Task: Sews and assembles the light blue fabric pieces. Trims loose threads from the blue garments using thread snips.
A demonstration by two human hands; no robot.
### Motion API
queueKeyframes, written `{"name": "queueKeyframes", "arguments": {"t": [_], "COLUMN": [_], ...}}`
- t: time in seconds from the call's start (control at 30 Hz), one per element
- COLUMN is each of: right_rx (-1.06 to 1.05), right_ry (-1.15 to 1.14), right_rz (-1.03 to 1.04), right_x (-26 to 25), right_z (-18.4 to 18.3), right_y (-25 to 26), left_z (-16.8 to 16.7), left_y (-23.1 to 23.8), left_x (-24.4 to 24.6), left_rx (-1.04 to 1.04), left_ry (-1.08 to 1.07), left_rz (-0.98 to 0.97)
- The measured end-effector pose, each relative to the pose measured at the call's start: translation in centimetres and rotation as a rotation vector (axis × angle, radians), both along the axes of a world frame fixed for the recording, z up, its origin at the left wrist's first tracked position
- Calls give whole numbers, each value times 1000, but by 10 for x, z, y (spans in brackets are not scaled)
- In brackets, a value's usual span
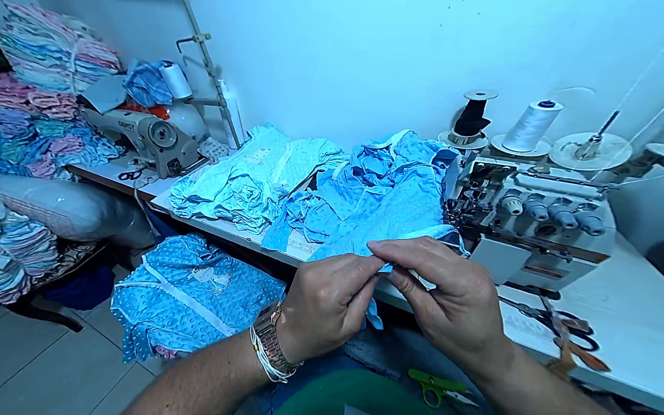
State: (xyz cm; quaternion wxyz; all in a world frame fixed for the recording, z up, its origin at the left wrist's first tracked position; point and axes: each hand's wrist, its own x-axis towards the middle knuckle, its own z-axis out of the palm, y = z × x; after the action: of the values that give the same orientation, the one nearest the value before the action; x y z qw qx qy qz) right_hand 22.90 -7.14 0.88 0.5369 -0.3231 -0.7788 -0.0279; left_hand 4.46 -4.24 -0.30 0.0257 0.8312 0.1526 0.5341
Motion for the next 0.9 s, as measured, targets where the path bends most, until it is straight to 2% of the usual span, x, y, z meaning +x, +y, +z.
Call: {"name": "queueKeyframes", "arguments": {"t": [0.23, 0.33, 0.4, 0.47, 0.5, 0.57, 0.6, 0.63, 0.67, 0.73, 0.77, 0.83, 0.9], "right_rx": [150, 189, 194, 213, 227, 270, 285, 292, 293, 270, 251, 188, 96], "right_ry": [-11, -26, -19, -48, -73, -100, -107, -114, -122, -149, -168, -183, -170], "right_rz": [-43, -48, -72, -111, -133, -137, -129, -124, -119, -109, -102, -82, -50], "right_x": [9, 15, 20, 29, 34, 42, 45, 47, 48, 51, 52, 57, 56], "right_z": [-19, -32, -40, -49, -53, -60, -63, -66, -69, -74, -77, -96, -133], "right_y": [-15, -26, -33, -40, -45, -56, -60, -64, -67, -77, -80, -82, -78], "left_z": [0, -7, -12, -21, -26, -44, -63, -80, -87, -67, -54, -36, -25], "left_y": [-9, -15, -16, -13, -8, 10, 18, 22, 23, 31, 40, 56, 59], "left_x": [-1, 0, -2, -8, -9, 4, 18, 34, 49, 77, 84, 84, 78], "left_rx": [193, 151, -3, -343, -623, -1338, -1632, -1853, -1982, -1962, -1877, -1714, -1645], "left_ry": [74, 29, 8, 125, 242, 412, 343, 158, -99, -485, -567, -629, -554], "left_rz": [55, 29, 7, -18, -91, -473, -708, -899, -961, -717, -585, -472, -358]}}
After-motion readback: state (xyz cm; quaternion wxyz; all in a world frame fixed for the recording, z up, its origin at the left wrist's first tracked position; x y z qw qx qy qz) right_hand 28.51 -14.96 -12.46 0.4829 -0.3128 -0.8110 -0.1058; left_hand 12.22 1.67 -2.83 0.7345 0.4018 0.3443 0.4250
